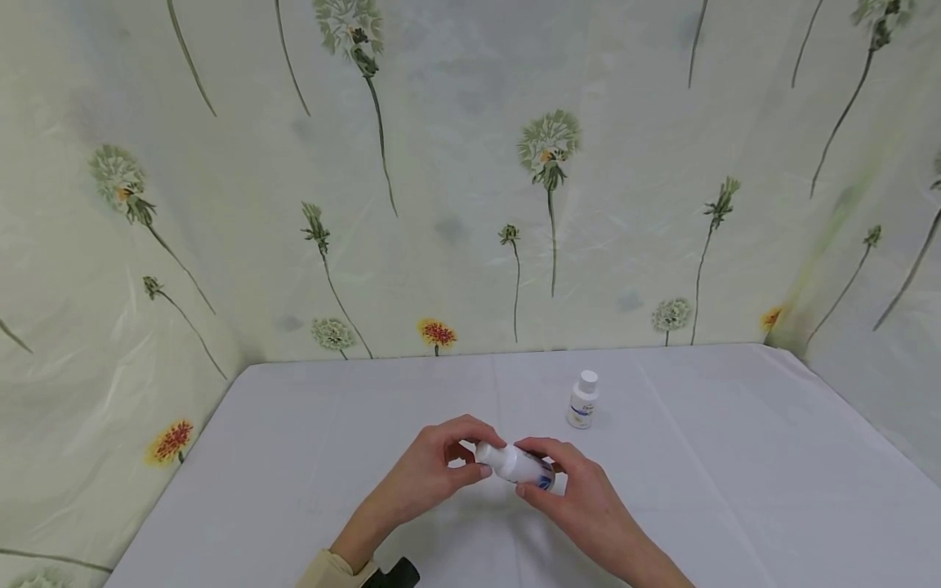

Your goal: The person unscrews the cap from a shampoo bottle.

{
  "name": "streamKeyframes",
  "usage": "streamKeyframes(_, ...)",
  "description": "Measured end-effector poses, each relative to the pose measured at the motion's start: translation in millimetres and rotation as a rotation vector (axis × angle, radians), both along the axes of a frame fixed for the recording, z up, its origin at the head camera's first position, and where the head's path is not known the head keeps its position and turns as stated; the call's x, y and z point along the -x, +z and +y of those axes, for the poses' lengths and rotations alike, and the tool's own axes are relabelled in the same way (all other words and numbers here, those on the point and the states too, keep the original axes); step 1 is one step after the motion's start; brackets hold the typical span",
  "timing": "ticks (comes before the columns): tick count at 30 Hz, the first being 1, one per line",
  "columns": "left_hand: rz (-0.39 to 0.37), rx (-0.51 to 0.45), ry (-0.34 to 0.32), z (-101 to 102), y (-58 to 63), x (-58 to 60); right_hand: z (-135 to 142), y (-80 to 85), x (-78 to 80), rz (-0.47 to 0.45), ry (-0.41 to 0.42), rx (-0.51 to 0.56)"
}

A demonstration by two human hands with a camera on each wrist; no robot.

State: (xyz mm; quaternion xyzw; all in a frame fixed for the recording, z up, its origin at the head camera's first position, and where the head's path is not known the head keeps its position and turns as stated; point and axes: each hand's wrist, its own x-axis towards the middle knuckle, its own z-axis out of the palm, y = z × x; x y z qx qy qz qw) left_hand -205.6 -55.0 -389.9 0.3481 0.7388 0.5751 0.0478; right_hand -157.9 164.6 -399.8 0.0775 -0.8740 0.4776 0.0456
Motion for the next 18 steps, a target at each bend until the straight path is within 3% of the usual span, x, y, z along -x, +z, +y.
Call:
streamKeyframes(12,-0.018,0.072,0.116,-0.6,2.2,-2.6,-2.3,0.2,0.4,-0.032,-0.001,-0.001)
streamKeyframes(18,-0.005,0.082,0.143,-0.3,2.1,-1.7,-1.3,-0.5,1.5,-0.027,0.005,-0.01)
